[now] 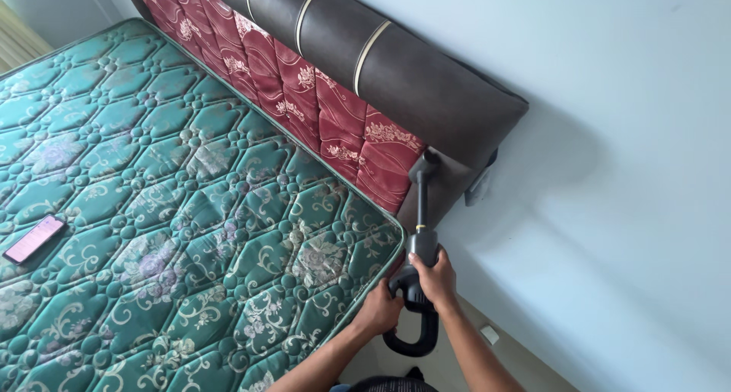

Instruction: The person vacuums the headboard of a bed using a handheld vacuum cleaner, moving the nozzle along the sides and top of the headboard.

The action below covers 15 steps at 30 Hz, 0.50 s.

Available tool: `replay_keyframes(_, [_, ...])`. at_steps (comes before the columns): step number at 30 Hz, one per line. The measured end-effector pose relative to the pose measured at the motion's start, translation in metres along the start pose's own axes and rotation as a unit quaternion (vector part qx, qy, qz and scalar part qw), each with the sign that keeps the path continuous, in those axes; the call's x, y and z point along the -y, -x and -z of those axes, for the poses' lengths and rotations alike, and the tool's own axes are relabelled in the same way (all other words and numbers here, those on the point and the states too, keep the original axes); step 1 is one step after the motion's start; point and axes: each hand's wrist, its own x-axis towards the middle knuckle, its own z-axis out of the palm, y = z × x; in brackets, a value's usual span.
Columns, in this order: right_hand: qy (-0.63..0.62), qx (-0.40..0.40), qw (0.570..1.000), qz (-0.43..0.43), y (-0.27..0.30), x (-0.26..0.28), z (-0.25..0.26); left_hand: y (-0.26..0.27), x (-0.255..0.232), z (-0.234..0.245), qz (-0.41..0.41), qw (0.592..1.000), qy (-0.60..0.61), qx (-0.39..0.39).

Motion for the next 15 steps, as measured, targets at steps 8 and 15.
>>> replay_keyframes(8, [-0.109, 0.098, 0.989, -0.029, -0.004, 0.014, 0.049, 0.017, -0.032, -0.022, -0.006, 0.998, 0.066, -0.01])
replay_keyframes(15, [-0.226, 0.172, 0.959, 0.02, -0.003, -0.009, 0.05, 0.004, -0.023, -0.039, 0.018, 0.997, 0.029, -0.075])
